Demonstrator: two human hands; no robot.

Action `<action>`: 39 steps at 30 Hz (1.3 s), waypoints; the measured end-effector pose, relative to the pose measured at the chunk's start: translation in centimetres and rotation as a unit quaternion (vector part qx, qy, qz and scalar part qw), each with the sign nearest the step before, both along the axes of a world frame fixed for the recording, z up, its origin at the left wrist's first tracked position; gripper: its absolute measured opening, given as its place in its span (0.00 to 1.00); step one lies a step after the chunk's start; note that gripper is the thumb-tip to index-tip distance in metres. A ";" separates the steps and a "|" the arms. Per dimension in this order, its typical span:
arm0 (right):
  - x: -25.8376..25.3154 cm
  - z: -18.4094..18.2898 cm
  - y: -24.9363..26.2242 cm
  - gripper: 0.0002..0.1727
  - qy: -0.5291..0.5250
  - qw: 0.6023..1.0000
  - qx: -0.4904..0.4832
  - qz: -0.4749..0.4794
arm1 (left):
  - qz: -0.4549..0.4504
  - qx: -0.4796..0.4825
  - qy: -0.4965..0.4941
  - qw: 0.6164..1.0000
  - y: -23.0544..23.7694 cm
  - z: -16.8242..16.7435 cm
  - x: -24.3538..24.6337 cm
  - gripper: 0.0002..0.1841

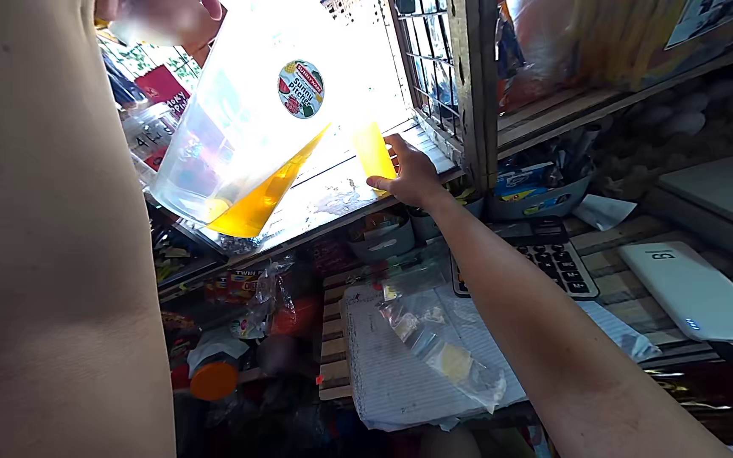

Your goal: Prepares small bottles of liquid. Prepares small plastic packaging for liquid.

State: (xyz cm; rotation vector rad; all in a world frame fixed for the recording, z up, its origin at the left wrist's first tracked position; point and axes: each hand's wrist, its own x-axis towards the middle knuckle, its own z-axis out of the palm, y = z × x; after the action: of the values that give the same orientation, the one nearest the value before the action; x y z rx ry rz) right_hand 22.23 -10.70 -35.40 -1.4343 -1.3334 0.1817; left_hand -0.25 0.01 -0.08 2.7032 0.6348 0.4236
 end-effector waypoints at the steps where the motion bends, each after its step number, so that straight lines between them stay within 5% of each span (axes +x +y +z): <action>1: 0.0 0.0 0.0 0.41 0.000 1.000 -0.002 0.001 | 0.034 -0.026 -0.009 0.999 0.0 0.0 -0.2 0.18; 6: 0.0 0.1 -0.1 0.42 0.000 1.000 -0.003 -0.001 | 0.137 -0.136 -0.028 0.981 -0.4 -0.6 -0.1 0.13; 11: -0.1 0.2 -0.2 0.41 -0.002 1.000 -0.005 -0.002 | 0.093 -0.175 -0.015 0.980 0.3 -0.8 -0.4 0.13; 20: 0.1 0.1 0.0 0.42 -0.010 1.000 -0.003 -0.002 | 0.198 -0.040 -0.080 0.976 -7.9 -5.3 -1.2 0.15; 35: 0.0 0.1 -0.1 0.42 -0.011 1.000 -0.004 -0.004 | 0.232 -0.076 -0.208 0.947 -7.6 -9.4 -5.6 0.18; 39: 0.1 0.0 0.0 0.43 -0.015 1.000 -0.006 -0.005 | 0.248 -0.075 -0.310 0.915 -7.5 -10.5 -6.9 0.17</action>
State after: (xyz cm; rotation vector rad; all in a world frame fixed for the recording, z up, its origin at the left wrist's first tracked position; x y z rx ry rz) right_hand 22.34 -10.71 -35.38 -1.4585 -1.3512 0.1616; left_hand -7.14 -7.49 -10.61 2.0473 1.0836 1.2353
